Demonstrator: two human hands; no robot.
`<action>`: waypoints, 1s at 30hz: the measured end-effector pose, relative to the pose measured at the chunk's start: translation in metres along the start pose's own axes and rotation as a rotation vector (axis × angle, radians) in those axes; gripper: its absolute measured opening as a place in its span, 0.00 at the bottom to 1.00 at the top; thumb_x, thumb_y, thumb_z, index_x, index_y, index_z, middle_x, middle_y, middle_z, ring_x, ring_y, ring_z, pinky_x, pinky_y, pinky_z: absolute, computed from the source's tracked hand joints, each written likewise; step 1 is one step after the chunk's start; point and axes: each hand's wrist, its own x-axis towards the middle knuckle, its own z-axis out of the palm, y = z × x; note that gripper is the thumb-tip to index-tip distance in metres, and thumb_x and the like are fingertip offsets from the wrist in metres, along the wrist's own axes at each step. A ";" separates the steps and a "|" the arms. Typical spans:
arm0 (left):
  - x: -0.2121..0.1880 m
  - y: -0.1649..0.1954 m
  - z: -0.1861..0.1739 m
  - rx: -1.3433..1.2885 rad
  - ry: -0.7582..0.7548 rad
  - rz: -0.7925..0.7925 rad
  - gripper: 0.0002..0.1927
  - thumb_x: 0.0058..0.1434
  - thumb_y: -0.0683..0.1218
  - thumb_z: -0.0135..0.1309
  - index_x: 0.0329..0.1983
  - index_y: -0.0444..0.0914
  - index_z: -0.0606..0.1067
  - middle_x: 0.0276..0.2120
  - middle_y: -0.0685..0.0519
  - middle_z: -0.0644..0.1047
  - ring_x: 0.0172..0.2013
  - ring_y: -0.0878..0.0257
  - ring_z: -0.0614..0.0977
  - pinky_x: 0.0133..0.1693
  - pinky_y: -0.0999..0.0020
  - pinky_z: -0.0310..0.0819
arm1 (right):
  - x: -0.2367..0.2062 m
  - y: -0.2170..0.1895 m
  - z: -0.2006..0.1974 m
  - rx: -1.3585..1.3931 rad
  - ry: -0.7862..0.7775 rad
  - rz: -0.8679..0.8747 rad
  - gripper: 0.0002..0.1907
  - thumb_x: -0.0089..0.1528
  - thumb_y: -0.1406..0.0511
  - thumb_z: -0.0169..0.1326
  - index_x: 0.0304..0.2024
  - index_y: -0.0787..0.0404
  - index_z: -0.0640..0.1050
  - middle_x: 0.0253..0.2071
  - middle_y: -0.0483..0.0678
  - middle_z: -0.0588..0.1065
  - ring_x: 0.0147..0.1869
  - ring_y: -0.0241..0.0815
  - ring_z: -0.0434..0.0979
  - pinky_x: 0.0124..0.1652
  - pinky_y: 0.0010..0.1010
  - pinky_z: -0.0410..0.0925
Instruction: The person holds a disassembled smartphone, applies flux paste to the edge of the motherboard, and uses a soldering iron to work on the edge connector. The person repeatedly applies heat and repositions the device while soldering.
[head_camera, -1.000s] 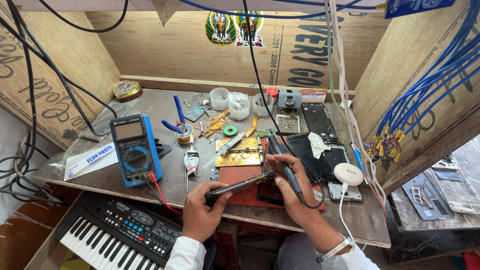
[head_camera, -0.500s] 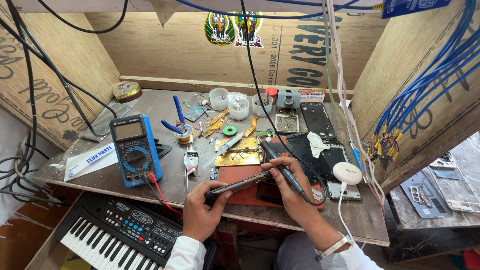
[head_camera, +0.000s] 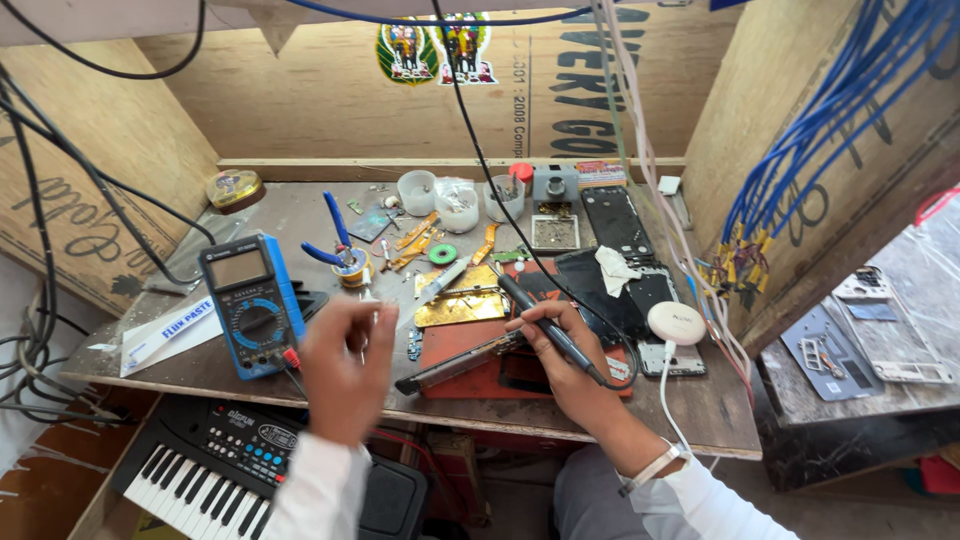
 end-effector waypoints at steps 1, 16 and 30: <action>0.019 -0.004 0.002 0.059 -0.081 0.003 0.08 0.63 0.47 0.61 0.36 0.37 0.79 0.22 0.54 0.70 0.22 0.65 0.68 0.26 0.66 0.60 | 0.000 0.000 -0.001 -0.013 -0.002 -0.010 0.07 0.69 0.66 0.53 0.47 0.61 0.73 0.44 0.49 0.82 0.50 0.34 0.79 0.52 0.26 0.70; 0.136 -0.074 0.110 0.886 -0.709 0.146 0.10 0.55 0.55 0.64 0.40 0.52 0.85 0.38 0.52 0.83 0.43 0.53 0.83 0.45 0.54 0.75 | -0.001 -0.013 -0.005 0.045 0.004 -0.012 0.06 0.68 0.68 0.53 0.47 0.61 0.72 0.44 0.49 0.83 0.52 0.36 0.82 0.53 0.28 0.71; 0.138 -0.091 0.130 0.925 -0.680 0.066 0.05 0.57 0.53 0.61 0.34 0.52 0.85 0.34 0.53 0.84 0.42 0.54 0.83 0.48 0.51 0.66 | 0.000 -0.012 -0.006 0.025 -0.011 0.012 0.06 0.69 0.68 0.52 0.47 0.62 0.72 0.44 0.48 0.82 0.51 0.37 0.81 0.53 0.28 0.71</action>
